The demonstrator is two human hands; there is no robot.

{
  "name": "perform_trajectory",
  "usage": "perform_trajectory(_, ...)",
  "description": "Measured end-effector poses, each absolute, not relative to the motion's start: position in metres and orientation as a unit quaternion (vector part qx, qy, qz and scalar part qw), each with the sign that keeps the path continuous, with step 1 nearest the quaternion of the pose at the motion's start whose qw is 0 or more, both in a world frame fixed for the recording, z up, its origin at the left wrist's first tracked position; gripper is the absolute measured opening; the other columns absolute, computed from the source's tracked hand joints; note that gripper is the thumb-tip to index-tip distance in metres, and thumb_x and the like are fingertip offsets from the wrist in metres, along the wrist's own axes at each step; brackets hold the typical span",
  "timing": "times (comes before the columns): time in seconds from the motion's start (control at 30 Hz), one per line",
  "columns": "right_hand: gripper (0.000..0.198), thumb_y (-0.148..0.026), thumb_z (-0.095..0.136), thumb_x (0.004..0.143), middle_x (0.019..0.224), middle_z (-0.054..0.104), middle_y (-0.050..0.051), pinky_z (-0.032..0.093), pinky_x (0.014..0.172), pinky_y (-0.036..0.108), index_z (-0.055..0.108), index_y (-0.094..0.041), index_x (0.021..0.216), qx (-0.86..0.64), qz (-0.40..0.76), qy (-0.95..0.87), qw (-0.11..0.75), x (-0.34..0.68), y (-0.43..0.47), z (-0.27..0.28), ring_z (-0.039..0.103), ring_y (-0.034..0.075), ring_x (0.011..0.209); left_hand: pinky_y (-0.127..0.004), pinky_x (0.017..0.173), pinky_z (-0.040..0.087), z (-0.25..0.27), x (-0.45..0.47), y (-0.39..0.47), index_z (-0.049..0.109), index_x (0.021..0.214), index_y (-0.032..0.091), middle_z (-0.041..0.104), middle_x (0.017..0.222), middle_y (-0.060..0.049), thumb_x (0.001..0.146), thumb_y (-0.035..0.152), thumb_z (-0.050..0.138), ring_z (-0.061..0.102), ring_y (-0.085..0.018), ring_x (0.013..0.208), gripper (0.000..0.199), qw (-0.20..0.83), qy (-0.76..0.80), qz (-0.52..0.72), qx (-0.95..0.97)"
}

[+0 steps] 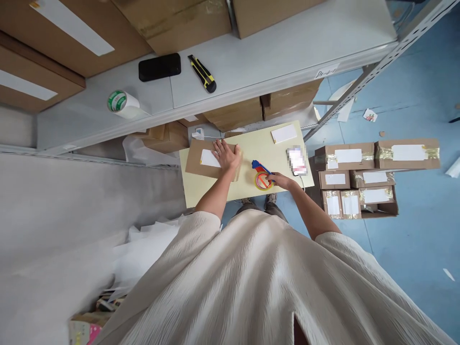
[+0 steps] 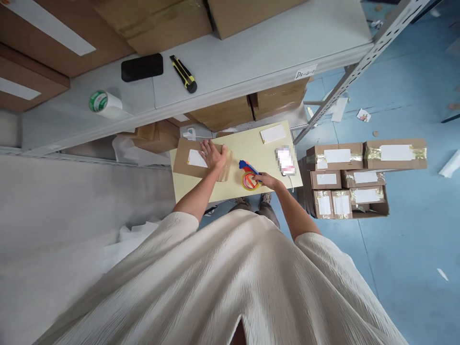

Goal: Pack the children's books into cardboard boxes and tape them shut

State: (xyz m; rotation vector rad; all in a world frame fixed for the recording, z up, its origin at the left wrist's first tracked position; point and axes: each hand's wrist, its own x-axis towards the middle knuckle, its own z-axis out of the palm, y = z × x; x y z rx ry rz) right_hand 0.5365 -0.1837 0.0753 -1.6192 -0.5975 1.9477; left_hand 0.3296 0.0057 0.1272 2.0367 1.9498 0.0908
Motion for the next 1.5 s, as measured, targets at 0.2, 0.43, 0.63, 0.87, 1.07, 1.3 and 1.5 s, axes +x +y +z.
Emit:
perform_trajectory(0.2, 0.040, -0.045, 0.084, 0.067, 0.091, 0.072, 0.006, 0.044, 0.074, 0.032, 0.071, -0.022, 0.096, -0.605, 0.710, -0.268, 0.241, 0.540, -0.182, 0.085, 0.061, 0.024, 0.089, -0.061, 0.148, 0.004, 0.127, 0.327, 0.011, 0.029, 0.185, 0.010, 0.016, 0.196, -0.019, 0.111, 0.059, 0.051, 0.005, -0.035, 0.184, 0.091, 0.150, 0.693, 0.015, 0.705)
perform_trajectory(0.43, 0.039, -0.036, 0.087, 0.066, 0.086, 0.070, 0.003, 0.047, 0.073, 0.033, 0.069, -0.023, 0.098, -0.593, 0.717, -0.316, 0.188, 0.518, -0.160, 0.075, 0.062, 0.025, 0.088, -0.059, 0.148, 0.005, 0.124, 0.326, 0.008, 0.030, 0.185, 0.009, 0.017, 0.195, -0.019, 0.112, 0.060, 0.048, 0.008, -0.035, 0.184, 0.090, 0.140, 0.690, 0.008, 0.710)
perform_trajectory(0.63, 0.045, -0.024, 0.081, 0.055, 0.086, 0.070, 0.001, 0.049, 0.070, 0.032, 0.068, -0.023, 0.098, -0.567, 0.733, -0.365, 0.087, 0.502, -0.116, 0.063, 0.065, 0.023, 0.083, -0.061, 0.148, 0.006, 0.126, 0.327, 0.006, 0.029, 0.186, 0.013, 0.019, 0.196, -0.017, 0.113, 0.059, 0.045, 0.005, -0.034, 0.184, 0.087, 0.134, 0.692, 0.005, 0.709)
perform_trajectory(0.87, 0.037, -0.019, 0.088, 0.049, 0.074, 0.072, 0.003, 0.046, 0.066, 0.035, 0.070, -0.026, 0.081, -0.576, 0.659, -0.477, 0.081, 0.512, -0.090, 0.050, 0.067, 0.027, 0.077, -0.065, 0.147, 0.008, 0.132, 0.329, 0.003, 0.028, 0.185, 0.012, 0.017, 0.196, -0.018, 0.113, 0.057, 0.048, 0.001, -0.037, 0.184, 0.087, 0.159, 0.685, 0.021, 0.711)
perform_trajectory(1.07, 0.038, -0.017, 0.090, 0.043, 0.065, 0.063, -0.001, 0.043, 0.065, 0.032, 0.066, -0.027, 0.071, -0.545, 0.665, -0.507, 0.060, 0.500, -0.100, 0.047, 0.066, 0.025, 0.076, -0.062, 0.148, 0.004, 0.128, 0.326, 0.005, 0.031, 0.184, 0.011, 0.020, 0.195, -0.018, 0.113, 0.059, 0.049, 0.006, -0.036, 0.184, 0.088, 0.155, 0.685, 0.019, 0.711)
perform_trajectory(1.3, 0.043, -0.024, 0.098, 0.053, 0.081, 0.072, 0.004, 0.048, 0.077, 0.037, 0.070, -0.026, 0.086, -0.615, 0.637, -0.460, 0.073, 0.543, -0.112, 0.061, 0.070, 0.031, 0.088, -0.060, 0.148, 0.002, 0.129, 0.325, 0.006, 0.030, 0.184, 0.010, 0.017, 0.196, -0.017, 0.110, 0.057, 0.051, 0.005, -0.033, 0.184, 0.090, 0.172, 0.685, 0.033, 0.707)
perform_trajectory(1.5, 0.058, -0.060, 0.102, 0.069, 0.098, 0.076, 0.008, 0.050, 0.086, 0.037, 0.069, -0.024, 0.100, -0.660, 0.609, -0.408, 0.165, 0.586, -0.116, 0.120, 0.067, 0.029, 0.095, -0.061, 0.147, 0.003, 0.143, 0.323, 0.006, 0.034, 0.183, 0.013, 0.019, 0.195, -0.019, 0.107, 0.048, 0.054, 0.007, -0.033, 0.184, 0.086, 0.224, 0.695, 0.062, 0.680)
